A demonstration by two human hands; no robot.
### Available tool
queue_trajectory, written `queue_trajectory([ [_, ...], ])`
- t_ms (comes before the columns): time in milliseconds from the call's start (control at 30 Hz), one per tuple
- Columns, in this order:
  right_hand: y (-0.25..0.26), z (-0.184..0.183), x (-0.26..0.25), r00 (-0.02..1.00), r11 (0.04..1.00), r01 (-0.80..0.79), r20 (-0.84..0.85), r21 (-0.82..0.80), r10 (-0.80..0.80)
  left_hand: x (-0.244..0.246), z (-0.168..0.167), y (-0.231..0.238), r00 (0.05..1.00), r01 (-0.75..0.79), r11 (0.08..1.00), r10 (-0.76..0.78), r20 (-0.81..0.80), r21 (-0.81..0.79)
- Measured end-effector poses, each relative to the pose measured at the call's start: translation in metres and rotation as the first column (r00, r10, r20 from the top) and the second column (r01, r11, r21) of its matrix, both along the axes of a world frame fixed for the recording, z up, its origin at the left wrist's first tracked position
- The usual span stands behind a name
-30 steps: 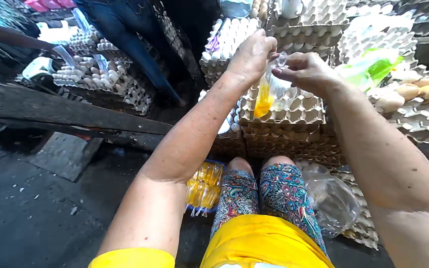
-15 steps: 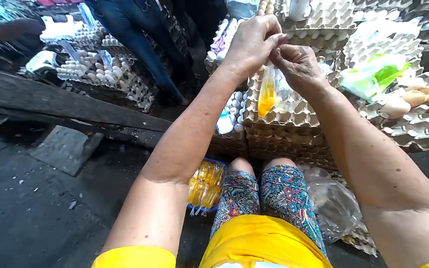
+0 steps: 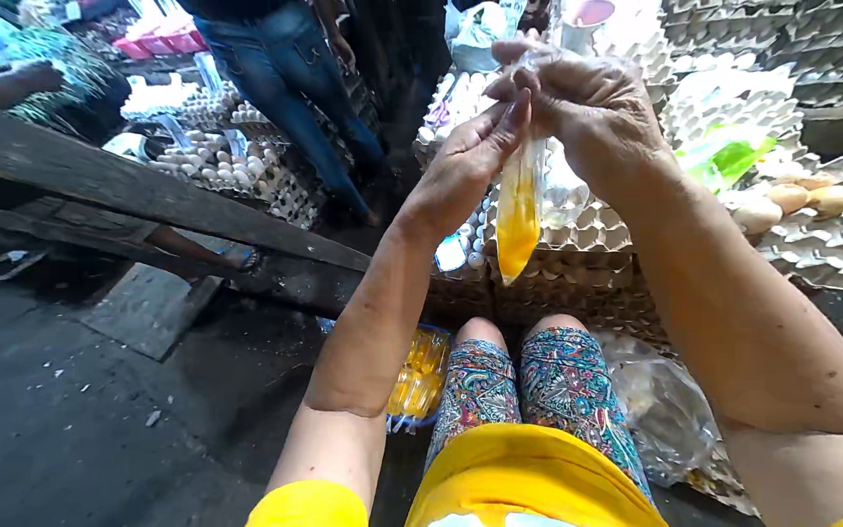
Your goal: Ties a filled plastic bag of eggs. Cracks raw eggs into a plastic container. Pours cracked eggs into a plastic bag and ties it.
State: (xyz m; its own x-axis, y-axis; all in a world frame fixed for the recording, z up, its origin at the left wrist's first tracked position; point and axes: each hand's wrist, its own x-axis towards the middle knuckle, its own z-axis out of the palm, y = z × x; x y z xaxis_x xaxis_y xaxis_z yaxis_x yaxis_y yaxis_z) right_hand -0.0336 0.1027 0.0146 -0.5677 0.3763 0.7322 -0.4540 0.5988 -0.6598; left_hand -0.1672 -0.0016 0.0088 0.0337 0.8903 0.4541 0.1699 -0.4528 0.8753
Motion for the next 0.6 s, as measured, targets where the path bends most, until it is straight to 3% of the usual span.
queue_trajectory([
  [100,-0.026,0.006,0.013,0.997,0.985,-0.062,0.029,-0.162,0.067,0.012,-0.001,-0.012,0.999,-0.04,0.996,0.042,-0.021,0.084],
  [267,-0.055,-0.001,0.033,0.987,0.951,-0.153,0.003,-0.269,0.159,0.031,-0.018,-0.037,1.0,0.014,0.989,-0.014,0.001,0.144],
  [600,-0.078,-0.015,0.057,0.998,0.954,-0.037,-0.056,-0.297,0.021,0.064,-0.04,-0.056,0.996,0.037,0.984,-0.022,-0.085,0.176],
])
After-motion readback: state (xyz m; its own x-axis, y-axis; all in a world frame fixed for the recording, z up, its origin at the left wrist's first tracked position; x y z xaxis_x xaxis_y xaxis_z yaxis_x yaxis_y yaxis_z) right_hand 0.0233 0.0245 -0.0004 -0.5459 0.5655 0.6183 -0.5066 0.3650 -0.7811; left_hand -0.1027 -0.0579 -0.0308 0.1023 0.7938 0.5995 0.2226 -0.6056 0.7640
